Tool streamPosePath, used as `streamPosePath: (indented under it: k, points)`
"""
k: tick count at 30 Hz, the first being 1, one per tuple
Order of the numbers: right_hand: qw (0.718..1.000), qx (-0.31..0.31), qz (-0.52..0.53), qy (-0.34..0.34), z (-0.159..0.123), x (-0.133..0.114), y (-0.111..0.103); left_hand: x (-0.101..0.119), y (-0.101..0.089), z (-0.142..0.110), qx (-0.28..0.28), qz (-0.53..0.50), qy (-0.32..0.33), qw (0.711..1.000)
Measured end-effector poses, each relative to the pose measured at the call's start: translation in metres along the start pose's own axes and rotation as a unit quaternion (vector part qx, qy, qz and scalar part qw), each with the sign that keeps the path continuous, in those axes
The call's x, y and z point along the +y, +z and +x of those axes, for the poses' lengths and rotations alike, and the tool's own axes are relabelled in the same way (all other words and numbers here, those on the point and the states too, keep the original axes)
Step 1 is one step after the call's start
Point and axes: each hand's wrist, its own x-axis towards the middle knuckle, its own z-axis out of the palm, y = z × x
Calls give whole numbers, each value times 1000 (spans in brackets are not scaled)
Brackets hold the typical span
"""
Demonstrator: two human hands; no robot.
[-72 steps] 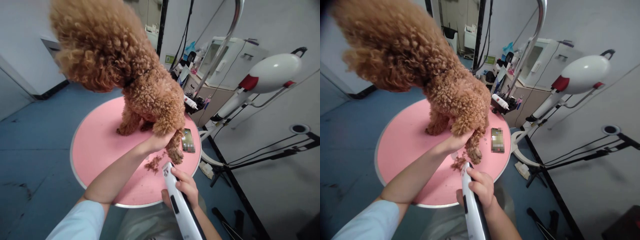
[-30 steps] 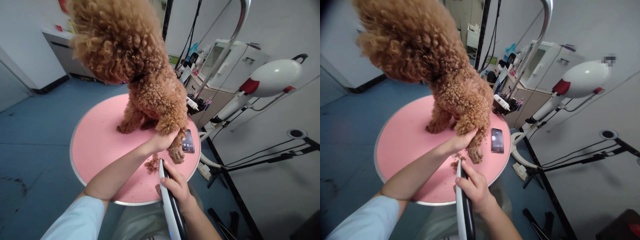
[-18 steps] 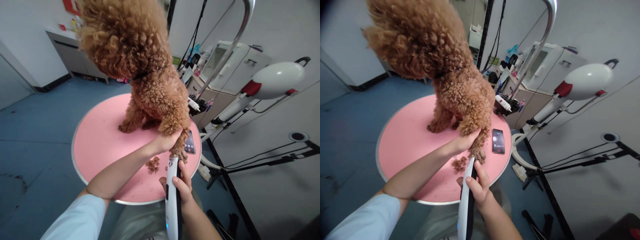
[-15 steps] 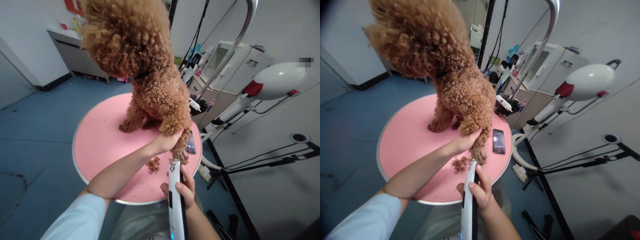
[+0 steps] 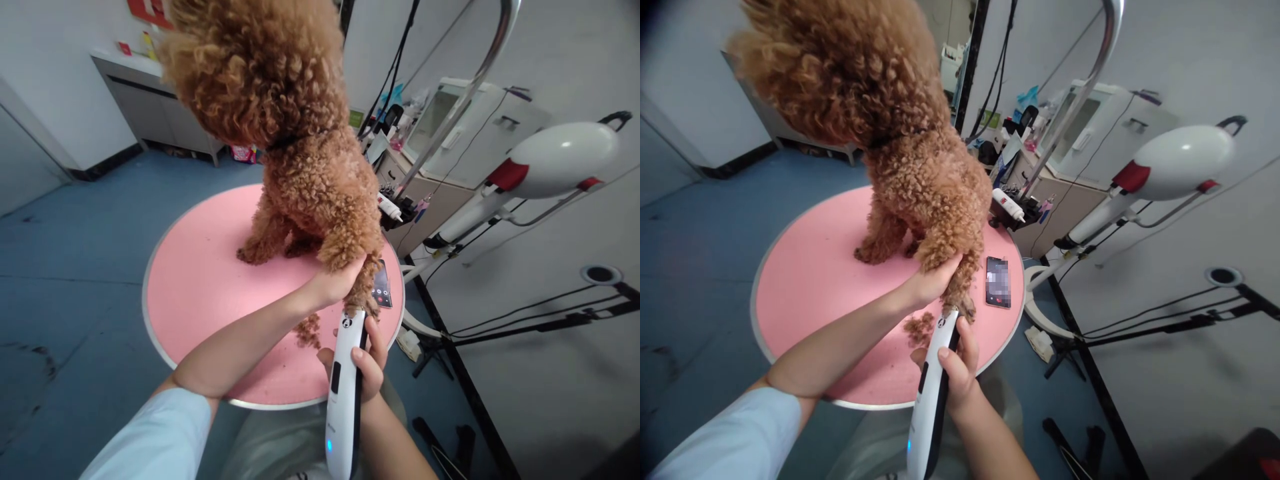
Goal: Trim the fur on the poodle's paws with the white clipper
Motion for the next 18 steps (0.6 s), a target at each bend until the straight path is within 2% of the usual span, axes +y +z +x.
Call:
streamPosePath:
  k: [6,10,14,18]
  points:
    - [1000,7,14,-3,-4,-3,1,2,1,-2,3,12,-6,1000]
    - [999,24,21,-6,7,-7,8,2,3,-2,-7,11,-9,1000]
    - [1000,13,15,-8,19,-12,13,1,3,-4,1,22,-14,1000]
    - [999,35,11,2,11,-11,15,2,4,-4,2,19,-24,1000]
